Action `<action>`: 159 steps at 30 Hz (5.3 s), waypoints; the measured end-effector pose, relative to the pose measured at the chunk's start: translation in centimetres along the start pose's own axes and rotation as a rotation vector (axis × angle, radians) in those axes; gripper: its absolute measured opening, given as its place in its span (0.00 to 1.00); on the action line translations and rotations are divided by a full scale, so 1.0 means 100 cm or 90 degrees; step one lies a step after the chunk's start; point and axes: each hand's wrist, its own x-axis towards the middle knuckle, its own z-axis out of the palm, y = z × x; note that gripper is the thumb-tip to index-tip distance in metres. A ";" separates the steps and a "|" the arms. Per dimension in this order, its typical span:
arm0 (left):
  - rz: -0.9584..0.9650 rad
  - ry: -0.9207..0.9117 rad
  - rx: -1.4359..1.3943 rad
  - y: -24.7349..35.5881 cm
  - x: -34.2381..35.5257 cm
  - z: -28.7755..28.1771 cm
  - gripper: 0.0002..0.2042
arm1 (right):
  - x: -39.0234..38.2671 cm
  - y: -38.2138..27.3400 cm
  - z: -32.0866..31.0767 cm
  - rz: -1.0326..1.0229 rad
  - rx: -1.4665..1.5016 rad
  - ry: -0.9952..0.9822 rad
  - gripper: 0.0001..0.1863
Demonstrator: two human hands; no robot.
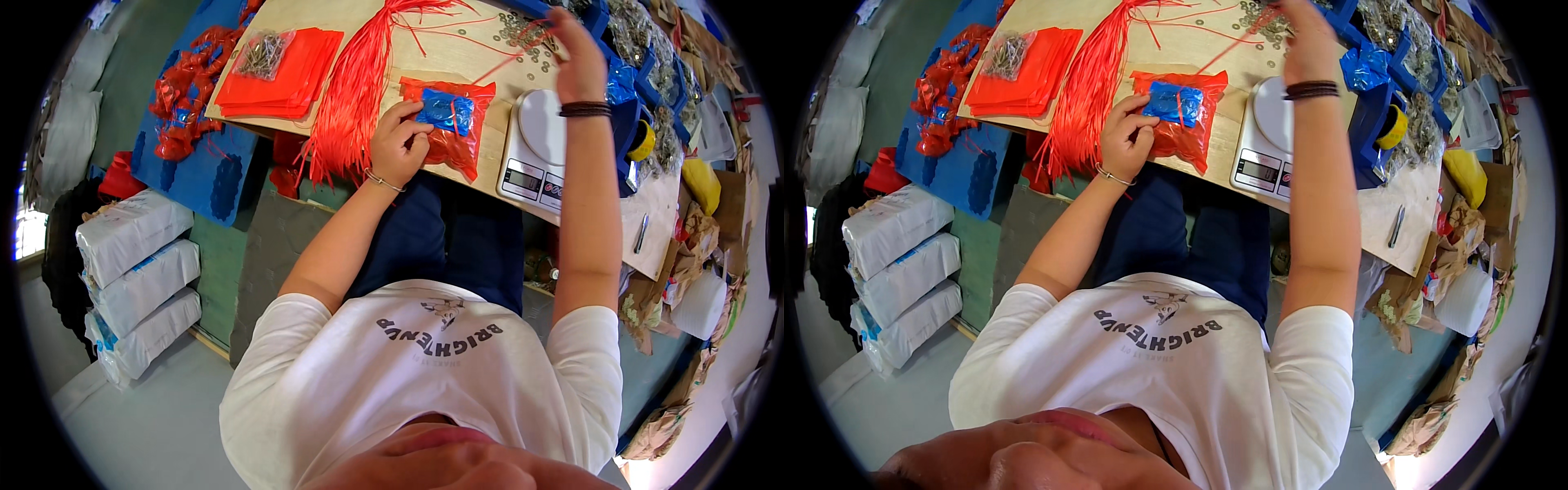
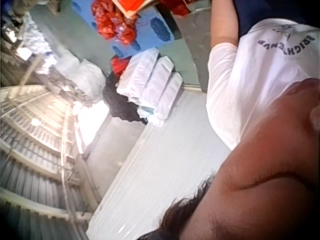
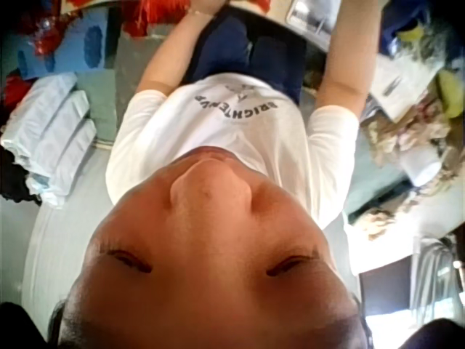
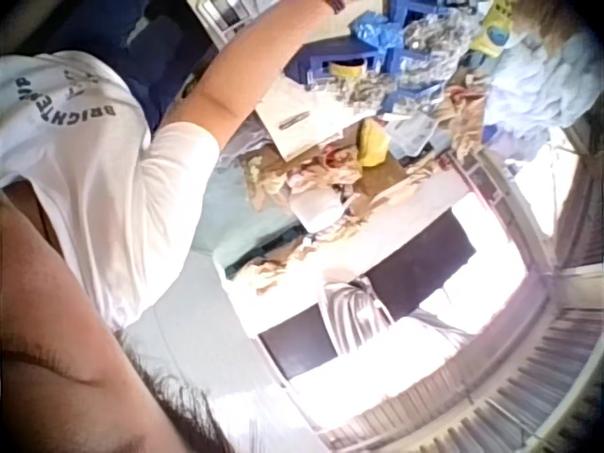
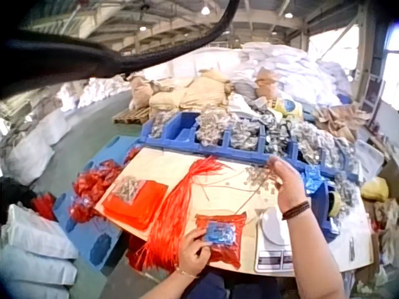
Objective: The person weighs metal washers and screws on a digital scale, places them into small red bags, and seals the bags using tape.
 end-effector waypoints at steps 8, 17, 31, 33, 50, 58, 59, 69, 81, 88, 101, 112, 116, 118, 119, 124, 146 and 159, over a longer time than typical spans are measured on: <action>-0.007 -0.029 0.002 -0.002 -0.003 -0.002 0.06 | -0.090 0.023 -0.002 0.267 0.018 -0.178 0.34; -0.229 -0.307 0.048 0.024 0.015 -0.023 0.48 | -0.165 0.044 0.038 0.305 0.120 -0.196 0.34; -0.108 -0.227 -0.051 0.083 0.066 0.083 0.49 | -0.142 -0.009 -0.033 0.091 0.099 -0.002 0.28; -0.134 -0.258 -0.109 0.085 0.071 0.112 0.49 | -0.129 0.000 -0.059 0.111 0.072 0.023 0.28; -0.486 -0.068 -0.528 0.041 0.029 0.113 0.17 | -0.193 0.078 -0.146 0.012 0.145 0.371 0.07; -0.483 -0.113 -0.559 0.034 0.027 0.112 0.16 | -0.193 0.084 -0.149 -0.001 0.073 0.297 0.07; -0.489 -0.111 -0.578 0.035 0.027 0.111 0.17 | -0.194 0.084 -0.148 -0.002 0.079 0.300 0.07; -0.706 -0.216 -0.716 0.028 0.044 0.105 0.14 | -0.194 0.081 -0.145 -0.004 0.054 0.280 0.07; -0.714 -0.369 -0.664 0.020 0.054 0.109 0.16 | -0.120 0.029 -0.078 -0.181 -0.435 0.152 0.30; -0.721 -0.399 -0.725 0.035 0.062 0.101 0.20 | -0.123 0.036 -0.047 -0.226 -0.695 0.045 0.34; -0.567 -0.348 -0.734 0.046 0.049 0.088 0.31 | -0.094 0.037 -0.056 0.017 -0.085 0.086 0.33; -0.489 -0.364 -0.693 0.044 0.038 0.089 0.35 | -0.091 0.031 -0.027 -0.026 -0.309 0.035 0.15; -0.417 -0.300 -0.598 0.049 0.035 0.088 0.35 | -0.089 0.043 -0.036 -0.109 -0.338 0.035 0.13; -0.399 -0.314 -0.521 0.039 0.026 0.093 0.37 | -0.092 0.049 -0.040 -0.073 -0.253 0.031 0.12; -0.405 -0.304 -0.526 0.042 0.022 0.093 0.36 | -0.097 0.045 -0.040 -0.067 -0.267 0.030 0.11; -0.371 -0.333 -0.330 0.068 0.000 0.040 0.40 | -0.144 0.024 -0.018 -0.064 -0.324 -0.004 0.11; -0.594 0.179 -0.454 -0.081 0.154 -0.201 0.15 | -0.224 0.016 -0.040 0.090 -0.018 -0.295 0.17; -0.382 -0.285 0.512 -0.103 0.119 -0.172 0.12 | -0.221 0.023 -0.039 0.101 -0.020 -0.287 0.15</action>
